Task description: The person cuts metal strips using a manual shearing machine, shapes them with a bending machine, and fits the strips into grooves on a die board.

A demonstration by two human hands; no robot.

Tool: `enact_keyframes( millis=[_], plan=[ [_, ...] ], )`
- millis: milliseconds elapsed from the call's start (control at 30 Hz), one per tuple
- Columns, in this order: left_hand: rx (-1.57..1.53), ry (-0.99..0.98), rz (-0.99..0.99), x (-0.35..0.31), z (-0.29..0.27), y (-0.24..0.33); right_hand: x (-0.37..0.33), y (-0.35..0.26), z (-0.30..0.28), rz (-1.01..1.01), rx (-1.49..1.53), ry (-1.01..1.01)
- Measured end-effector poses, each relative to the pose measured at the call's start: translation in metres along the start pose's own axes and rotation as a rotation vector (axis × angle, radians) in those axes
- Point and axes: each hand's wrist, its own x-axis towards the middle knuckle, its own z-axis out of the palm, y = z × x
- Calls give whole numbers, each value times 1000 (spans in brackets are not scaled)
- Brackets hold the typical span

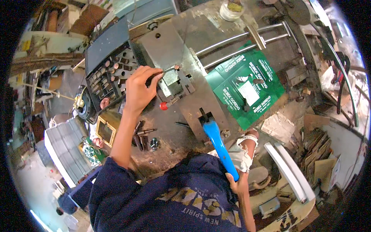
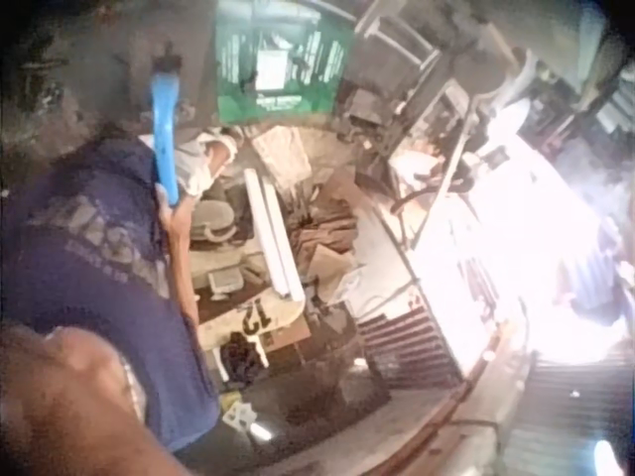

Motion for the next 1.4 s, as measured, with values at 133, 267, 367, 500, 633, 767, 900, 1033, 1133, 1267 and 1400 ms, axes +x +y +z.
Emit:
enact_keyframes(
  millis=[133, 267, 367, 500, 633, 767, 900, 1033, 1133, 1267, 1400],
  plan=[
    [-61, -85, -26, 4, -1, -15, -6, -17, -1, -137, 32, 169],
    [-32, -139, 6, 13, -4, -21, -7, -7, -1, -41, -24, 102],
    [-16, -161, 30, 15, -7, -27, -7, -2, 0, -31, -33, 73],
    [14, -222, 79, 33, -10, -33, -4, -6, -1, -44, 17, 73],
    [-29, -259, 107, 42, -12, -36, -1, -5, 3, -117, 10, 163],
    [-39, -291, 126, 45, -13, -40, -8, -33, -12, -87, 48, 62],
    [-70, -341, 168, 55, -19, -46, -8, -1, 4, -123, -41, 125],
    [-77, -418, 257, 68, -13, -56, -9, -10, 1, -148, -64, 141],
    [-93, -434, 261, 71, -13, -56, -4, -17, 0, 3, 43, 80],
    [-93, -431, 275, 71, -13, -56, -4, -13, -5, 25, 48, 13],
    [-95, -456, 309, 82, -12, -57, -2, -9, -1, -37, 74, 71]
  ],
)
